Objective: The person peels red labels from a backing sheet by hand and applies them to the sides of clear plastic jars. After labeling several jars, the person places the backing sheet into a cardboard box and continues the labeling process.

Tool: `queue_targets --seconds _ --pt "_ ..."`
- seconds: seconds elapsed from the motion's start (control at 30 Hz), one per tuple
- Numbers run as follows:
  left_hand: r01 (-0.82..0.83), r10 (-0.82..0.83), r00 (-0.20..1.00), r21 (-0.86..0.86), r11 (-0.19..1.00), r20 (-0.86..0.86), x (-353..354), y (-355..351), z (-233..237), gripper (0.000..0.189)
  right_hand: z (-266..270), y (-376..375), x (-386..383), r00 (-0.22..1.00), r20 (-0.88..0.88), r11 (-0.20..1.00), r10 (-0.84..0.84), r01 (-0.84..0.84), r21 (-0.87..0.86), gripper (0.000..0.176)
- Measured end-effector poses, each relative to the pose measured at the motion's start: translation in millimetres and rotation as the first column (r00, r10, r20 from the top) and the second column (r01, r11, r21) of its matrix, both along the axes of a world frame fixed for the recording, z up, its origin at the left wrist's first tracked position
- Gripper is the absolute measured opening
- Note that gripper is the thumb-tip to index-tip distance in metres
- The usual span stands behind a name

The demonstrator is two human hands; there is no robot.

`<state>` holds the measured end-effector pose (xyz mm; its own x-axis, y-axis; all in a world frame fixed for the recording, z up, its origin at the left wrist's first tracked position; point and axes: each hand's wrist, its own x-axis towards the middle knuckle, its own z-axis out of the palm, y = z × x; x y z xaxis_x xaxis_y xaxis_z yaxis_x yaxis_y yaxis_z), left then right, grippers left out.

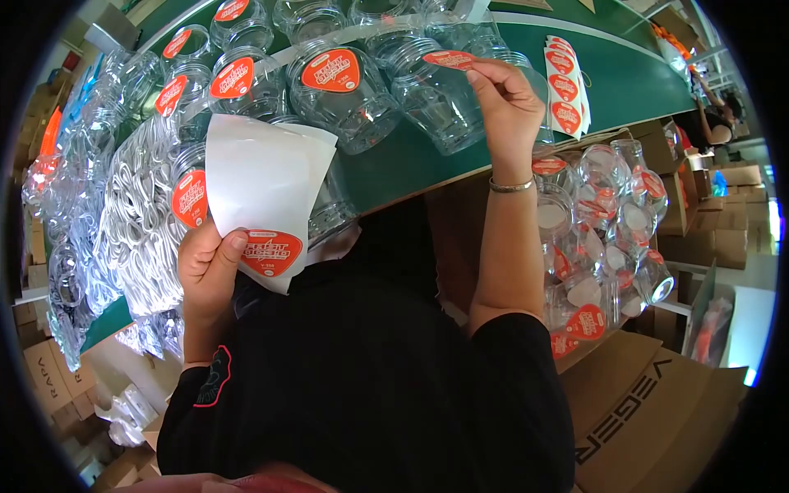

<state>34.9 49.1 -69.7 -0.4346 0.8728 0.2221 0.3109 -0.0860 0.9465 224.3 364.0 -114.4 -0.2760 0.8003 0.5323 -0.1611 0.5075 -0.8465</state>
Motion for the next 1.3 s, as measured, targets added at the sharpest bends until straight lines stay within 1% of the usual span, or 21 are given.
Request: queue_targets --seconds 0.1,0.27,0.47,0.6,0.63,0.77,0.83,0.87,0.93,1.0,1.03,1.1,1.13,1.17,1.2,1.27,1.3 --pt "0.027 -0.027 0.999 -0.002 1.000 -0.029 -3 0 -2 0.012 -4 4 -4 1.000 0.028 0.998 -0.005 0.003 0.063 0.012" --pt "0.022 -0.022 0.999 0.012 1.000 -0.026 -2 2 -4 0.012 0 2 -8 0.999 0.031 0.998 0.042 -0.043 0.034 0.012" --pt "0.027 -0.026 0.998 0.023 0.999 -0.052 0 4 -1 0.013 2 3 -6 0.994 0.069 0.994 0.086 -0.090 0.069 0.013" --pt "0.038 -0.035 0.998 0.052 0.998 -0.049 1 3 -2 0.013 -4 6 -2 0.980 0.189 0.994 0.060 -0.076 0.083 0.013" --pt "0.036 -0.034 0.998 0.053 0.998 -0.051 1 3 -2 0.013 -4 7 0 0.980 0.188 0.993 0.061 -0.078 0.084 0.013" --pt "0.046 -0.046 0.999 0.002 0.999 -0.020 -1 0 0 0.013 -5 9 10 0.905 0.422 0.953 -0.060 -0.074 0.292 0.014" --pt "0.004 -0.003 0.999 -0.033 0.999 0.032 2 1 4 0.013 -7 6 12 0.914 0.402 0.950 -0.059 -0.072 0.303 0.014" --pt "-0.016 0.018 0.999 -0.045 0.999 0.028 2 2 3 0.013 -8 2 11 0.922 0.383 0.947 -0.062 -0.067 0.313 0.014" --pt "-0.057 0.044 0.983 0.071 0.996 0.179 2 8 -2 0.015 -11 -8 7 0.938 0.341 0.942 -0.058 -0.061 0.330 0.014" --pt "-0.112 0.079 0.939 0.081 0.990 0.334 2 13 -1 0.016 -5 -21 8 0.898 0.415 0.902 -0.145 -0.052 0.429 0.015" --pt "-0.132 0.100 0.938 0.075 0.988 0.331 2 14 -1 0.016 0 -33 5 0.902 0.413 0.903 -0.125 -0.069 0.424 0.015" --pt "-0.145 0.107 0.908 0.064 0.987 0.404 0 18 -1 0.017 14 -62 -1 0.861 0.334 0.797 -0.383 0.126 0.591 0.016" --pt "-0.155 0.116 0.907 0.065 0.986 0.404 1 21 -1 0.017 21 -80 -4 0.941 0.321 0.949 -0.106 -0.002 0.317 0.016" --pt "-0.136 0.101 0.925 0.071 0.988 0.366 3 23 -2 0.017 27 -103 -7 0.961 0.224 0.985 0.161 -0.171 0.023 0.015" --pt "-0.112 0.081 0.942 0.076 0.991 0.327 4 26 -3 0.016 45 -132 -14 0.925 0.209 0.905 0.318 -0.230 -0.358 0.015" --pt "-0.056 0.033 0.968 0.088 0.995 0.247 7 28 -5 0.016 48 -157 -30 0.855 0.041 0.734 0.517 -0.418 -0.535 0.015" --pt "-0.054 0.031 0.968 0.089 0.995 0.248 8 27 -7 0.016 47 -156 -29 0.856 0.042 0.735 0.516 -0.417 -0.535 0.015"
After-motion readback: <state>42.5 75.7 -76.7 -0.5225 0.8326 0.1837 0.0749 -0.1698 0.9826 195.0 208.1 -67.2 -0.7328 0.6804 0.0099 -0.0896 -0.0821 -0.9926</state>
